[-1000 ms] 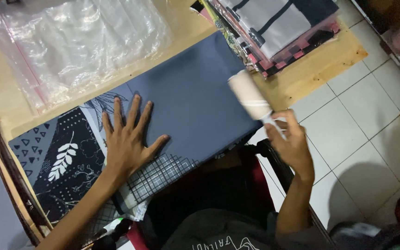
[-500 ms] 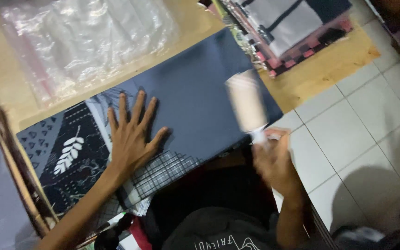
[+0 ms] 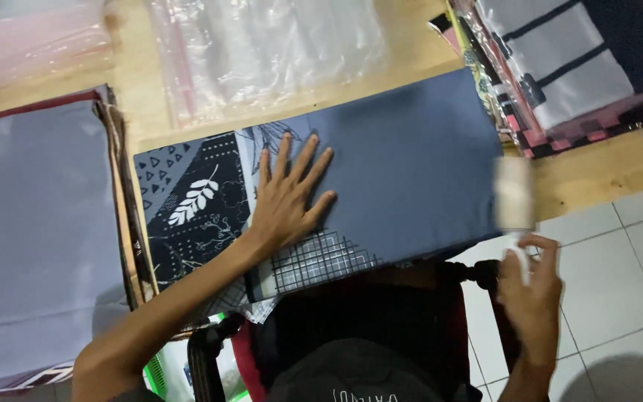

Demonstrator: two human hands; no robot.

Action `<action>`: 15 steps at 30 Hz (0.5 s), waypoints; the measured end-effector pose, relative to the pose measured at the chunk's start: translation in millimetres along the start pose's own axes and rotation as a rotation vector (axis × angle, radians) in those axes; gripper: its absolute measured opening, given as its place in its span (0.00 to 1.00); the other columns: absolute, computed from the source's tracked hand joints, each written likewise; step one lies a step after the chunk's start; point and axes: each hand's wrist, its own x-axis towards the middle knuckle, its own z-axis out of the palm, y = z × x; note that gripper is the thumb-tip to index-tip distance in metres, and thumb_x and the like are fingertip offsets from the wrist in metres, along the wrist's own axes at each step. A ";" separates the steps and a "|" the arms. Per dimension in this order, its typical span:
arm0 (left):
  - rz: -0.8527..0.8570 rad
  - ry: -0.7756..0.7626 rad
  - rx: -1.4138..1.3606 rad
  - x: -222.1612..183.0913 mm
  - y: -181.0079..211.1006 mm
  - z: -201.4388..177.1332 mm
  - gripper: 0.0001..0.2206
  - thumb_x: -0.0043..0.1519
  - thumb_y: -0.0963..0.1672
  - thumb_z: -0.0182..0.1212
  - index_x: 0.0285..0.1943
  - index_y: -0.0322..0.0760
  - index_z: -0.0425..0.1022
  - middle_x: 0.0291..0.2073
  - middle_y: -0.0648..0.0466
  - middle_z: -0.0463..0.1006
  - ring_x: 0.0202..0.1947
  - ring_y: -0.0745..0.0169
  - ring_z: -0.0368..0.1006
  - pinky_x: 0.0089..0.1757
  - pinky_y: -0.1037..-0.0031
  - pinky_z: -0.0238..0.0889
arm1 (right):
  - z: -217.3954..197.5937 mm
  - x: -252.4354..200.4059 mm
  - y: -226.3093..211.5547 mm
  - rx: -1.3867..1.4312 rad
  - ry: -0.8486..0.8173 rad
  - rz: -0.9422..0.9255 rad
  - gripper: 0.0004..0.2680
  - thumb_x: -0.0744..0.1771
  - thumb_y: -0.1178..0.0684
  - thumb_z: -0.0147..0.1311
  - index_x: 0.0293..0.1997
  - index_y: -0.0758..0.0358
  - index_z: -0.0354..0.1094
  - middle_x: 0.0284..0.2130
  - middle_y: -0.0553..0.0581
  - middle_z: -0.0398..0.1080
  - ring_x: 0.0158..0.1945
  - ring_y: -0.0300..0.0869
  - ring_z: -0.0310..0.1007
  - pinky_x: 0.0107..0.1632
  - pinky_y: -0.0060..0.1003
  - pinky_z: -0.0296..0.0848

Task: Using a lint roller to clean a patterned fabric and then folding it.

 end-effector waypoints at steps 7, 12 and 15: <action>-0.006 0.016 -0.040 -2.3 1.3 -1.1 0.31 0.70 0.60 0.32 0.82 0.54 0.43 0.80 0.53 0.41 0.79 0.40 0.28 0.69 0.39 0.20 | 28.3 -29.2 20.5 0.193 0.020 -0.019 0.03 0.72 0.54 0.47 0.50 0.54 0.64 0.27 0.54 0.60 0.26 0.38 0.56 0.25 0.36 0.61; 0.003 0.008 -0.044 -2.2 -1.2 0.3 0.32 0.70 0.60 0.30 0.82 0.54 0.42 0.80 0.53 0.41 0.79 0.41 0.28 0.69 0.39 0.19 | 63.3 -66.8 -8.9 0.143 -0.570 -0.373 0.09 0.70 0.56 0.46 0.39 0.58 0.77 0.18 0.50 0.64 0.14 0.32 0.54 0.21 0.29 0.57; 0.010 0.051 -0.063 -4.0 -2.0 1.3 0.31 0.70 0.59 0.34 0.82 0.54 0.45 0.80 0.54 0.44 0.79 0.41 0.30 0.69 0.39 0.21 | 64.8 -40.6 39.1 0.170 -0.458 -0.350 0.07 0.70 0.55 0.49 0.42 0.52 0.76 0.17 0.46 0.60 0.17 0.31 0.51 0.21 0.27 0.52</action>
